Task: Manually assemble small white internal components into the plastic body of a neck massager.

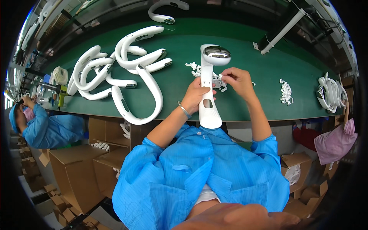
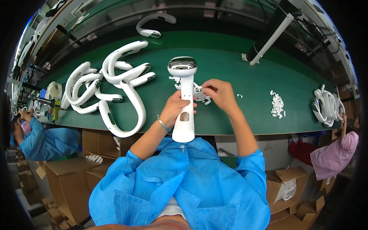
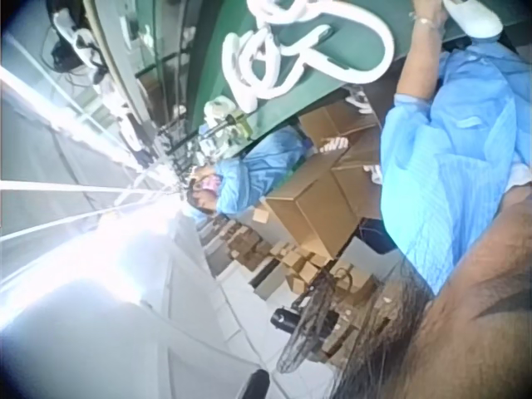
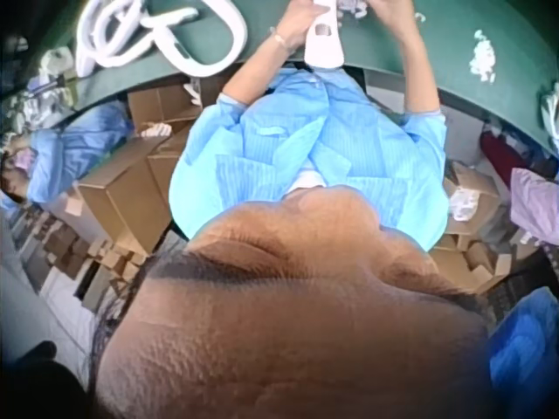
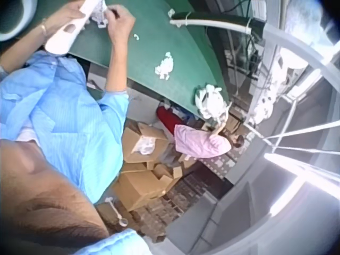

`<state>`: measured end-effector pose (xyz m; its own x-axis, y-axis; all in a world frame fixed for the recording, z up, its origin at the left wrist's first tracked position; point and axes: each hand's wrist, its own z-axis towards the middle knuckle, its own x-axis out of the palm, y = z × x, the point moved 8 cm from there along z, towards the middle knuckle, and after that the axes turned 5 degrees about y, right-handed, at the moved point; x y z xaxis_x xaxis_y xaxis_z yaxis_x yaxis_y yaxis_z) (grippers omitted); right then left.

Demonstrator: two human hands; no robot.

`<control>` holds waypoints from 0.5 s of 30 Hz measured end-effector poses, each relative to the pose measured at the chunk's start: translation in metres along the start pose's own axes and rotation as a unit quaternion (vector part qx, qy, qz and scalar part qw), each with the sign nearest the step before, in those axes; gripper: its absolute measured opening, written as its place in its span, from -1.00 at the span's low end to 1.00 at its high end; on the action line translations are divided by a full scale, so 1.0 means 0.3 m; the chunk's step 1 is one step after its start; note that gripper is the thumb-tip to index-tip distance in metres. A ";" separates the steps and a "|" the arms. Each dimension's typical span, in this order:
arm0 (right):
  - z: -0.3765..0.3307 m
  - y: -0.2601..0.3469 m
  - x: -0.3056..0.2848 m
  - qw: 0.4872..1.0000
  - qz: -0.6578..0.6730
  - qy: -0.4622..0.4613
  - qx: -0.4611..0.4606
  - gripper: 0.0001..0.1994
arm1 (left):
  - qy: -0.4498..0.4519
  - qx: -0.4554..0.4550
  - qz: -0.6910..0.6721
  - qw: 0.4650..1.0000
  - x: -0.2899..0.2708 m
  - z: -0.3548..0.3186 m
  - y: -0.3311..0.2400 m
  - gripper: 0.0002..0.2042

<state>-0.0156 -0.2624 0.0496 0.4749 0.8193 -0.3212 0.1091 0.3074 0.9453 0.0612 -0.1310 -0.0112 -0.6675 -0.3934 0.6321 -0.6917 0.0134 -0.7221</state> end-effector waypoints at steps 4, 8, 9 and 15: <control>-0.071 0.056 0.031 0.995 0.032 -0.034 -0.084 -0.93 | 0.023 0.011 0.003 1.000 0.061 0.019 0.005 -0.67; -0.108 -0.004 0.055 0.984 0.171 -0.043 -0.021 -0.90 | 0.034 0.027 0.000 0.999 0.093 0.020 0.008 -0.66; -0.113 -0.008 0.057 0.985 0.165 -0.045 0.002 -0.89 | 0.036 0.036 -0.002 0.999 0.093 0.020 0.008 -0.65; -0.134 -0.020 0.060 0.989 0.132 -0.061 -0.025 -0.86 | 0.044 0.058 0.002 0.997 0.103 0.017 0.017 -0.58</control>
<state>-0.0428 -0.2300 0.0359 0.5825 0.8112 -0.0518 -0.0748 0.1170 0.9903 0.0383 -0.1477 0.0033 -0.6953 -0.3117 0.6476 -0.6555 -0.0945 -0.7492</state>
